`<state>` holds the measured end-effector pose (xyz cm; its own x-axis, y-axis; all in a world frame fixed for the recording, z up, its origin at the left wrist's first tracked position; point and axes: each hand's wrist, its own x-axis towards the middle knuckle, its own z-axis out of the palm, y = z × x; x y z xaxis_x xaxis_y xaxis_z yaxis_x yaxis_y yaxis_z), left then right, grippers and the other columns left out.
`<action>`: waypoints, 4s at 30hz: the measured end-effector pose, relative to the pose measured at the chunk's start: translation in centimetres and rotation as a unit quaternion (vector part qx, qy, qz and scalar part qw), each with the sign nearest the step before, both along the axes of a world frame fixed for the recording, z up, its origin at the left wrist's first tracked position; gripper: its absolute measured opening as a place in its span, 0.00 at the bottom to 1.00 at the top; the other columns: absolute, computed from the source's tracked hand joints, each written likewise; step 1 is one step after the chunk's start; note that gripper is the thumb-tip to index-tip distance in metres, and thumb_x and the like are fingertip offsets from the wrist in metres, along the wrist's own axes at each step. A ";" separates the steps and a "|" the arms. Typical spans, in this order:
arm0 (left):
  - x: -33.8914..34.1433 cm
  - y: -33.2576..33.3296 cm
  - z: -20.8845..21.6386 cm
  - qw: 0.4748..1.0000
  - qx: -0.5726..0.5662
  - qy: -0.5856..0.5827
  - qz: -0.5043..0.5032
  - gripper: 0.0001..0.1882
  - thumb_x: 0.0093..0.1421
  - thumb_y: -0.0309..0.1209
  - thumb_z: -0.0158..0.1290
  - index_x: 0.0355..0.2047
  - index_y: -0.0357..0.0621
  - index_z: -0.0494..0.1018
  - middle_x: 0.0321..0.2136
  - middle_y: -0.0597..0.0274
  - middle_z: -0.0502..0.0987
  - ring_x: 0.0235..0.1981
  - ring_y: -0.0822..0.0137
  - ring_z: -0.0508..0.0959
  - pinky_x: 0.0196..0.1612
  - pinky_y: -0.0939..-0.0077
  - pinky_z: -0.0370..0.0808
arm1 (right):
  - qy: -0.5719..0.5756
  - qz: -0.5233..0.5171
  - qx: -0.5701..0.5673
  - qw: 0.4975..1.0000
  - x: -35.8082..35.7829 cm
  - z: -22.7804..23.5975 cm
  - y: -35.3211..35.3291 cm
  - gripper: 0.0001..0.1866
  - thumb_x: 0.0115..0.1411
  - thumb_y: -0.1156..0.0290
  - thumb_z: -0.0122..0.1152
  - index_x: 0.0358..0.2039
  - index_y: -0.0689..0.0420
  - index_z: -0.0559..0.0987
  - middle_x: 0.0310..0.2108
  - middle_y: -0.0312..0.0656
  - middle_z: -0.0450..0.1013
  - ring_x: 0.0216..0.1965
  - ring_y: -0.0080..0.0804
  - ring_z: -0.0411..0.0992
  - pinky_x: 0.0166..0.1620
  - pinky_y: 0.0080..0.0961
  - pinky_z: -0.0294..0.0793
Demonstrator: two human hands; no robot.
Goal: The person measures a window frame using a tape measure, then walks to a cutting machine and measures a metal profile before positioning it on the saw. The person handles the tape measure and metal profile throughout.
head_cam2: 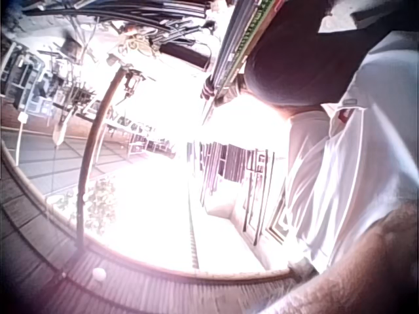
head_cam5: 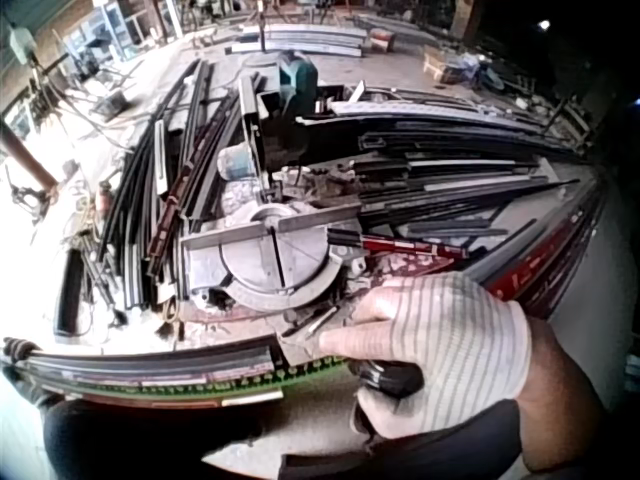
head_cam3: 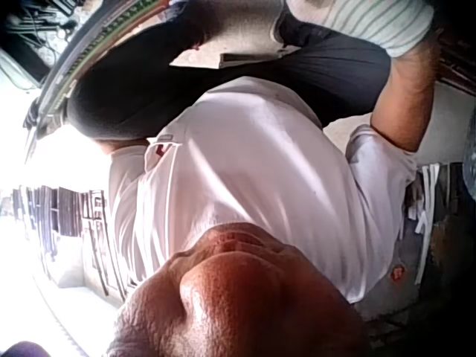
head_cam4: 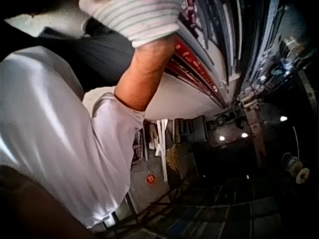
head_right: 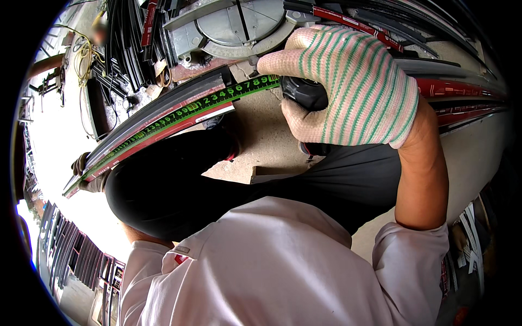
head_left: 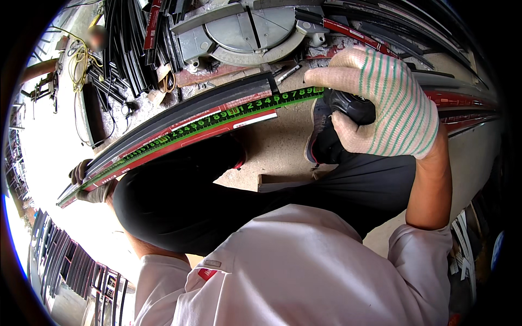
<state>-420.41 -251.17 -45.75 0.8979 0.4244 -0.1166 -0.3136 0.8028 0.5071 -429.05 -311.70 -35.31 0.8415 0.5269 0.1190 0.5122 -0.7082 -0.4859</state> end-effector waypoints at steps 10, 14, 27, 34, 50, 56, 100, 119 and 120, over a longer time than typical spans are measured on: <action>0.4 0.4 -0.6 1.000 0.019 0.010 0.008 0.31 0.60 0.55 0.43 0.40 0.33 0.68 0.29 0.56 0.72 0.26 0.62 0.72 0.33 0.66 0.72 | 0.050 -0.031 0.013 0.998 0.3 -1.4 0.4 0.27 0.45 0.74 0.64 0.50 0.55 0.80 0.35 0.45 0.74 0.35 0.39 0.77 0.40 0.31 0.79; 0.6 -0.3 -0.9 0.999 0.036 0.026 0.013 0.32 0.61 0.56 0.43 0.41 0.32 0.68 0.29 0.56 0.72 0.26 0.62 0.72 0.33 0.66 0.72 | 0.062 -0.050 0.031 0.996 0.7 -1.9 0.3 0.21 0.48 0.70 0.65 0.45 0.56 0.83 0.33 0.45 0.77 0.34 0.39 0.77 0.41 0.31 0.79; -0.1 -2.8 -2.1 0.970 0.175 0.155 0.065 0.34 0.63 0.58 0.42 0.41 0.32 0.68 0.30 0.55 0.72 0.27 0.61 0.72 0.33 0.65 0.72 | 0.186 -0.110 0.066 0.974 2.3 -4.7 1.5 0.19 0.54 0.65 0.65 0.47 0.56 0.84 0.32 0.42 0.80 0.31 0.29 0.79 0.39 0.26 0.81; 0.1 -0.2 -4.0 0.961 0.194 0.198 0.009 0.43 0.65 0.65 0.35 0.45 0.27 0.68 0.32 0.49 0.71 0.28 0.58 0.71 0.35 0.62 0.71 | 0.299 -0.108 0.097 0.943 3.9 -6.7 2.1 0.20 0.56 0.60 0.65 0.47 0.55 0.84 0.31 0.42 0.81 0.34 0.28 0.80 0.43 0.26 0.80; -1.5 2.5 -7.3 0.990 -0.137 -0.001 -0.022 0.23 0.54 0.50 0.51 0.36 0.41 0.66 0.26 0.64 0.70 0.24 0.67 0.71 0.31 0.71 0.70 | 0.388 -0.061 0.031 0.919 2.0 -28.9 5.6 0.22 0.49 0.54 0.65 0.44 0.49 0.84 0.33 0.46 0.81 0.38 0.40 0.79 0.47 0.32 0.77; -0.4 3.4 -9.4 0.985 -0.165 -0.029 -0.048 0.20 0.45 0.40 0.55 0.35 0.41 0.67 0.26 0.64 0.70 0.25 0.65 0.73 0.33 0.71 0.72 | 0.360 -0.094 -0.107 0.922 -0.6 -31.8 8.0 0.26 0.53 0.59 0.59 0.52 0.52 0.78 0.50 0.50 0.75 0.52 0.50 0.74 0.56 0.40 0.74; 11.9 0.3 -18.2 0.981 0.067 0.109 -0.143 0.36 0.66 0.58 0.47 0.52 0.33 0.73 0.46 0.47 0.81 0.49 0.47 0.80 0.59 0.45 0.73 | 0.380 -0.305 0.789 0.375 13.1 -26.9 21.1 0.14 0.63 0.63 0.67 0.44 0.57 0.78 0.41 0.35 0.75 0.41 0.29 0.77 0.41 0.32 0.86; 25.3 -5.7 -23.4 0.940 0.197 0.261 -0.098 0.43 0.68 0.64 0.37 0.53 0.27 0.71 0.51 0.43 0.77 0.56 0.49 0.75 0.67 0.52 0.65 | 0.422 -0.450 0.687 0.384 23.6 -33.3 18.3 0.18 0.65 0.57 0.64 0.46 0.57 0.75 0.36 0.44 0.77 0.33 0.37 0.79 0.33 0.31 0.85; 25.8 -5.5 -23.8 0.946 0.189 0.242 -0.109 0.46 0.63 0.67 0.44 0.54 0.28 0.70 0.52 0.44 0.77 0.56 0.49 0.75 0.67 0.51 0.66 | 0.426 -0.447 0.683 0.391 23.8 -33.4 18.2 0.19 0.65 0.56 0.64 0.46 0.57 0.75 0.37 0.45 0.77 0.34 0.38 0.79 0.33 0.31 0.85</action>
